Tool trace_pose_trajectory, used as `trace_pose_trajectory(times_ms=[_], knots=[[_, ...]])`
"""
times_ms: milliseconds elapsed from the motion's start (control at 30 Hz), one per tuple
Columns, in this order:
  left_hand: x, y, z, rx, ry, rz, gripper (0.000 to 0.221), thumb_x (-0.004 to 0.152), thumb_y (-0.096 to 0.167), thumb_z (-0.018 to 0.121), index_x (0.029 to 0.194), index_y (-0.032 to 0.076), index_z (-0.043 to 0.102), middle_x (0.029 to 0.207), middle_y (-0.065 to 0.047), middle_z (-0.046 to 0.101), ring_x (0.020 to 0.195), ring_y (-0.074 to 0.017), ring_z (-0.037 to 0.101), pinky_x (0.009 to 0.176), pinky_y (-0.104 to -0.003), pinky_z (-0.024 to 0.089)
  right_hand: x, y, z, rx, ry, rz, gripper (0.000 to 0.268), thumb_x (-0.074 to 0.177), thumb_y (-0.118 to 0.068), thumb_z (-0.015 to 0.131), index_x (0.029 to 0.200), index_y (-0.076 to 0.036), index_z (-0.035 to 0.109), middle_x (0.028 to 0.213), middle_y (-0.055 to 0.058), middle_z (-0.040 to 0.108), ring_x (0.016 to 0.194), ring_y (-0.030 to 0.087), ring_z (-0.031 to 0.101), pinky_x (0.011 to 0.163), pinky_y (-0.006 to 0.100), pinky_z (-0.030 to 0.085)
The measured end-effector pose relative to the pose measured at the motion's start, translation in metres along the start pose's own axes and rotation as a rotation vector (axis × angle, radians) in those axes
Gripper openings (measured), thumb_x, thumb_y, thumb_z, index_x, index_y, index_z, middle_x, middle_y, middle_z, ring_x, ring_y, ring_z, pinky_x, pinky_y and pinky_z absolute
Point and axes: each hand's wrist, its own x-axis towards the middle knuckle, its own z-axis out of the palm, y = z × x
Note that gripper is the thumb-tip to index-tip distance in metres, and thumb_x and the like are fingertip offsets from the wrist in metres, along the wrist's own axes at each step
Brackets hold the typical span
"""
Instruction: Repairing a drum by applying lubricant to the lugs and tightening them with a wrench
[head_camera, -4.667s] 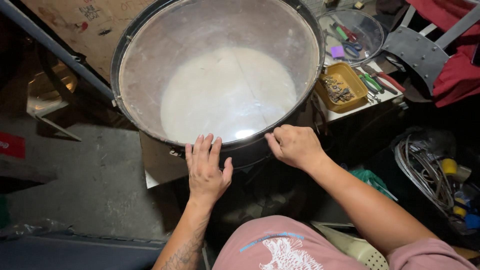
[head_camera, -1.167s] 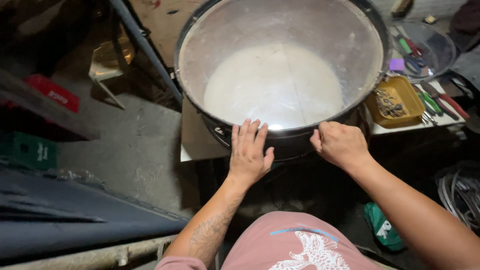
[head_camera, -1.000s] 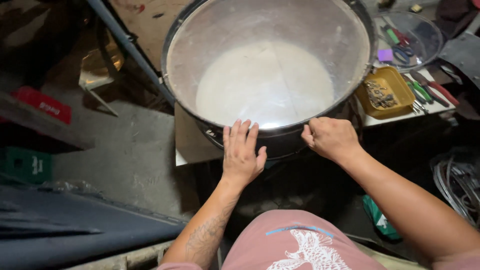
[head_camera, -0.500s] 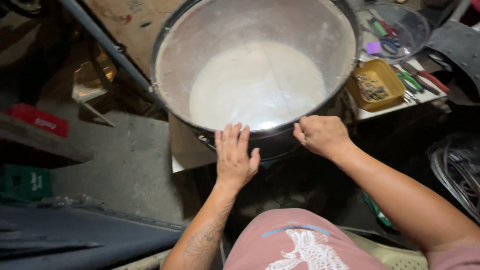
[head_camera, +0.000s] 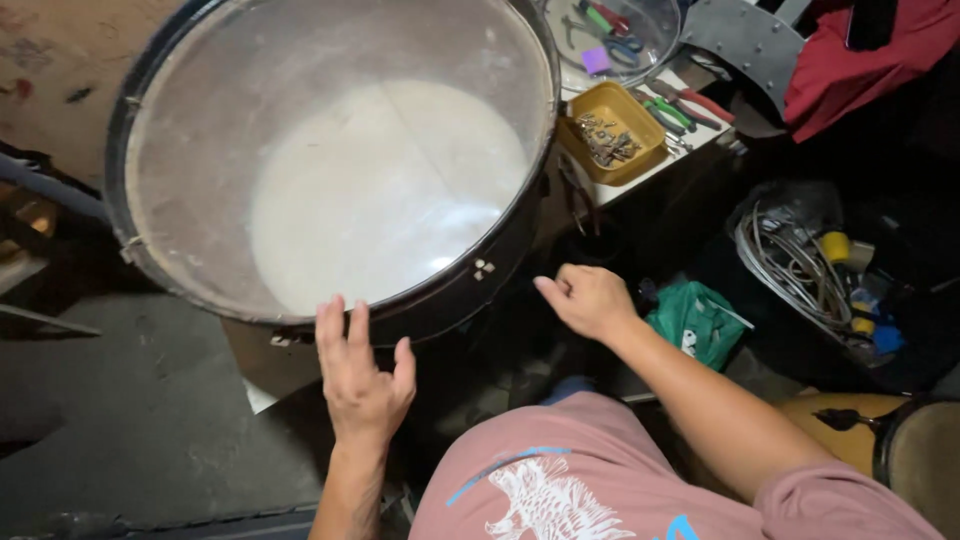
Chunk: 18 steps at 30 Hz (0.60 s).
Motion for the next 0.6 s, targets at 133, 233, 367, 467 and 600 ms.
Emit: trace_pose_trajectory(times_ms=[133,233,367,467,600], knots=[[-0.005,0.001,0.002,0.048,-0.026,-0.026,0.057,0.09,0.023,0.072,0.138,-0.005,0.057,0.148,-0.032,0.049,0.139,-0.0535,0.047,0.119,-0.061,0.037,0.006,0.066,0.013,-0.027,-0.175,0.301,0.052,0.095,-0.059,0.054,0.074,-0.014,0.068,0.072,0.011,0.073,0.081,0.037,0.071,0.074,0.05,0.05],[0.011,0.018,-0.002,0.084,0.071,-0.024,0.045,0.092,0.02,0.074,0.125,-0.01,0.065,0.135,-0.033,0.059,0.127,-0.0535,0.057,0.112,-0.06,0.043,0.024,0.096,0.007,0.004,-0.155,0.358,0.05,0.095,-0.057,0.057,0.072,-0.014,0.069,0.069,0.009,0.072,0.079,0.036,0.072,0.073,0.049,0.05],[0.035,0.032,0.016,0.009,0.079,0.07,0.039,0.087,0.012,0.078,0.117,-0.009,0.067,0.108,-0.025,0.064,0.087,-0.0445,0.065,0.081,-0.053,0.053,0.065,0.144,-0.001,-0.003,-0.17,0.426,0.05,0.094,-0.059,0.057,0.071,-0.016,0.067,0.068,0.009,0.071,0.077,0.035,0.071,0.071,0.048,0.05],[0.058,0.074,0.045,-0.036,0.051,0.12,0.042,0.09,0.017,0.076,0.126,-0.001,0.064,0.111,-0.022,0.064,0.091,-0.0382,0.064,0.083,-0.045,0.053,0.102,0.181,-0.017,0.008,-0.142,0.404,0.05,0.094,-0.056,0.059,0.068,-0.014,0.063,0.065,0.01,0.068,0.075,0.036,0.069,0.07,0.05,0.048],[0.118,0.159,0.088,-0.234,0.036,0.003,0.027,0.088,0.015,0.071,0.11,0.0,0.069,0.097,-0.017,0.067,0.08,-0.0288,0.063,0.078,-0.036,0.056,0.147,0.238,-0.036,-0.002,-0.121,0.42,0.05,0.094,-0.058,0.059,0.071,-0.014,0.067,0.071,0.013,0.071,0.081,0.039,0.07,0.075,0.051,0.049]])
